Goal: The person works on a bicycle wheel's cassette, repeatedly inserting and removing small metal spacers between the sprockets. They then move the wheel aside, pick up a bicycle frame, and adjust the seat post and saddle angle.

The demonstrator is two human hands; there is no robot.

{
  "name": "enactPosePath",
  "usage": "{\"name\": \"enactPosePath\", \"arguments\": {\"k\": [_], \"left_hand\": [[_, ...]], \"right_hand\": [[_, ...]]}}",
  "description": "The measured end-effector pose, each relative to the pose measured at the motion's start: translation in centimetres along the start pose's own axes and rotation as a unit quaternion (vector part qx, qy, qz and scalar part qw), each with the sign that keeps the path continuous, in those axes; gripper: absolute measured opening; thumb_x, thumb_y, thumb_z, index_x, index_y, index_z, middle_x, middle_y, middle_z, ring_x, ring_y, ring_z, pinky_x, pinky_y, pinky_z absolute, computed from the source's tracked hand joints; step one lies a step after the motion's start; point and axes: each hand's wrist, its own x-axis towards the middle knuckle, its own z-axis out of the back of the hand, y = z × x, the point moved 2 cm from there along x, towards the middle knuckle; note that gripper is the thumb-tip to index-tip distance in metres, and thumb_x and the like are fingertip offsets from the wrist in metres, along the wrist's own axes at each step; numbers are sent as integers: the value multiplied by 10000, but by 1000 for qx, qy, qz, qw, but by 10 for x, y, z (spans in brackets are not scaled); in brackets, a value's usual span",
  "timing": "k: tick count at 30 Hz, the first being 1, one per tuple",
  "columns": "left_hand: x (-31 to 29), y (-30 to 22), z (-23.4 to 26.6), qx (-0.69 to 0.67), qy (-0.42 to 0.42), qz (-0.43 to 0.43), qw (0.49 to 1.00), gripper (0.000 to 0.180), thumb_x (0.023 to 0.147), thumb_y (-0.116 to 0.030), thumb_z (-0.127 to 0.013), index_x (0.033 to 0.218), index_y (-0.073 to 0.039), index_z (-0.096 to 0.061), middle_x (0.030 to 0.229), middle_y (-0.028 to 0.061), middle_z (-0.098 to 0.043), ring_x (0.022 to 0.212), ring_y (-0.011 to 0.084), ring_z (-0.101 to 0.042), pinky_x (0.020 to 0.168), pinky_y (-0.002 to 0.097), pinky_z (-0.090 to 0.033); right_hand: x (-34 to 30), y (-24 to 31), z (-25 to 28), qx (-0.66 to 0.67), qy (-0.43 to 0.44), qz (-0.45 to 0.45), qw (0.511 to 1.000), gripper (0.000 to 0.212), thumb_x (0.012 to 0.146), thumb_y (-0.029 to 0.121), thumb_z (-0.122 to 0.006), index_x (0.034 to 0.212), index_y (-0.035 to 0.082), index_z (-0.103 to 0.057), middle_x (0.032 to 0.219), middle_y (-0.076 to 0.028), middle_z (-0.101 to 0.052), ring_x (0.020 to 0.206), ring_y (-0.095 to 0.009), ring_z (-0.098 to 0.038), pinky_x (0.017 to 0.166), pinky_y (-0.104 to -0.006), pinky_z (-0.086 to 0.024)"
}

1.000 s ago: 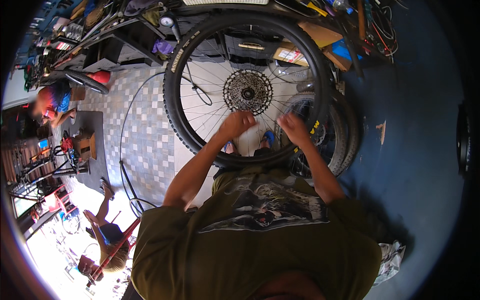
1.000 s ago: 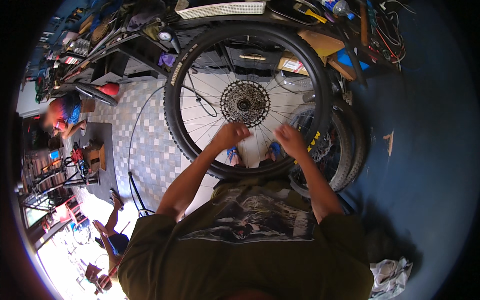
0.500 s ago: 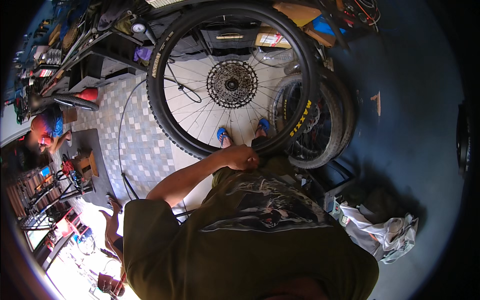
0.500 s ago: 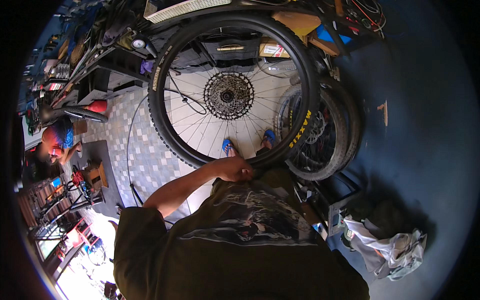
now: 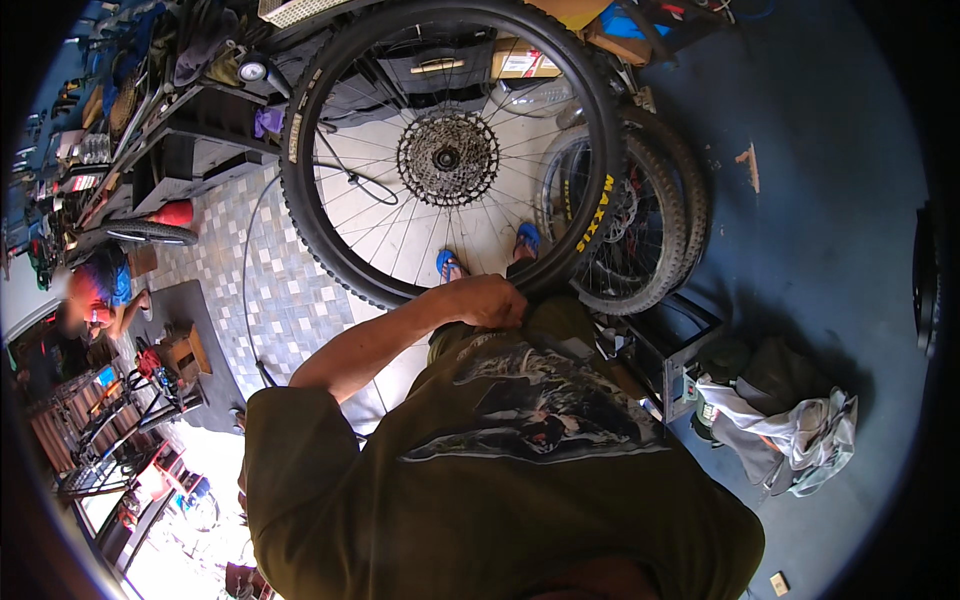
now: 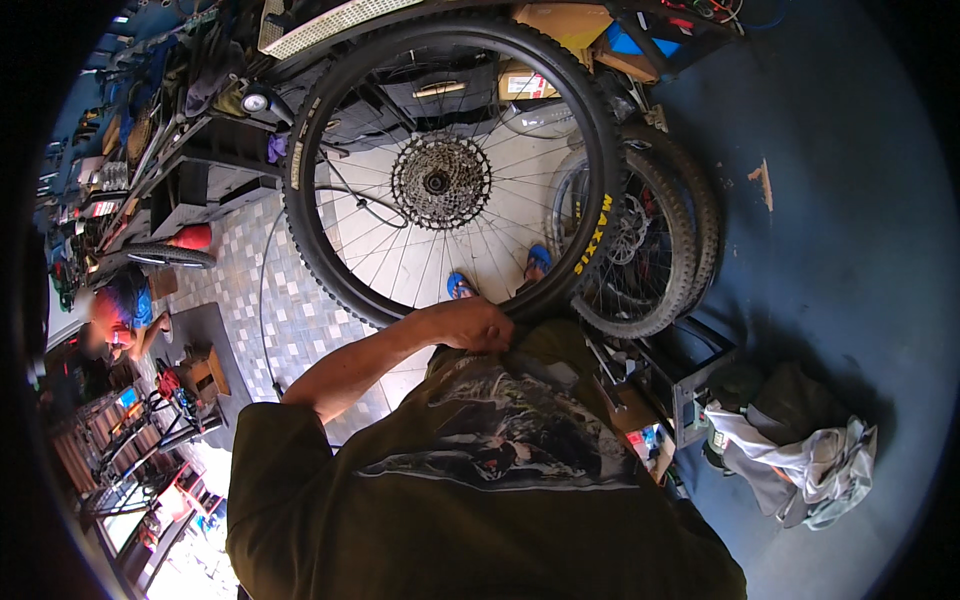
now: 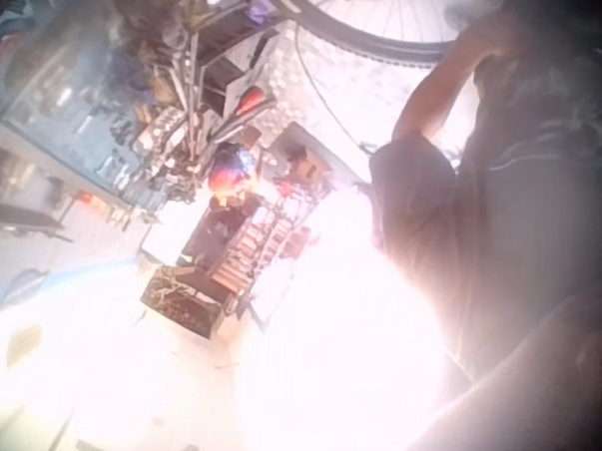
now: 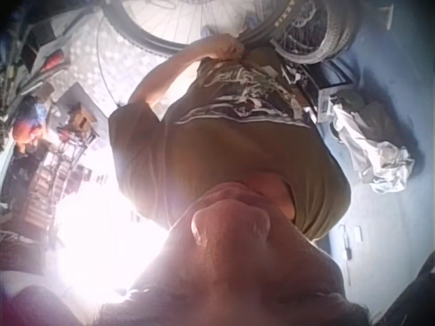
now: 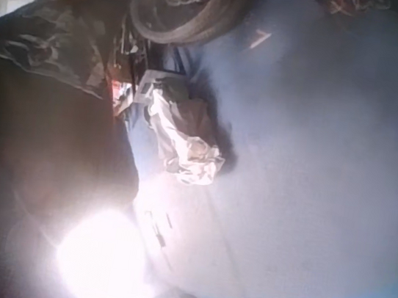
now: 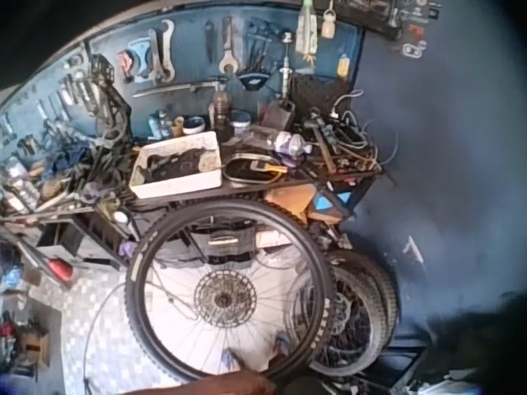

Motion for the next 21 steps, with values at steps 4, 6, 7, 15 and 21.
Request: {"name": "enactPosePath", "arguments": {"k": [4, 6, 7, 15, 21], "left_hand": [[-6, -12, -2, 29, -7, 41, 999, 160, 895, -263, -687, 904, -103, -698, 899, 158, -722, 889, 374, -692, 750, 483, -536], [-5, -4, -8, 46, -16, 23, 999, 154, 893, -246, -681, 900, -93, -689, 889, 165, -717, 888, 379, -691, 741, 488, -533], [-6, -5, -9, 55, -20, 13, 998, 150, 892, -238, -678, 899, -88, -685, 884, 169, -715, 888, 381, -690, 736, 491, -531], [-36, -13, -8, 71, -49, 23, 996, 109, 873, -149, -655, 941, -66, -674, 851, 177, -692, 806, 382, -681, 704, 474, -514], [-53, 1, -31, -39, -133, 52, 989, 209, 908, -123, -678, 1107, -58, -679, 918, 165, -712, 853, 343, -708, 748, 446, -546]], "right_hand": [[-1, -4, 7, 1, 8, 19, 1000, 253, 1008, 316, -662, 1148, 106, -653, 926, 48, -639, 789, -47, -573, 676, -240, -464], [-1, -6, 13, 0, 14, 33, 999, 242, 1009, 297, -666, 1154, 104, -655, 933, 48, -643, 797, -46, -576, 684, -240, -465], [0, -8, 18, 0, 15, 40, 999, 237, 1009, 288, -667, 1157, 103, -655, 937, 47, -645, 801, -46, -577, 687, -240, -465], [5, -18, 63, -3, 67, 170, 983, 205, 1014, 214, -680, 1182, 97, -661, 964, 46, -661, 831, -45, -585, 716, -240, -466], [-25, 94, 10, -33, 153, 159, 975, 119, 987, 33, -660, 1098, 67, -690, 1030, 32, -699, 1001, -79, -610, 926, -265, -432]]}}
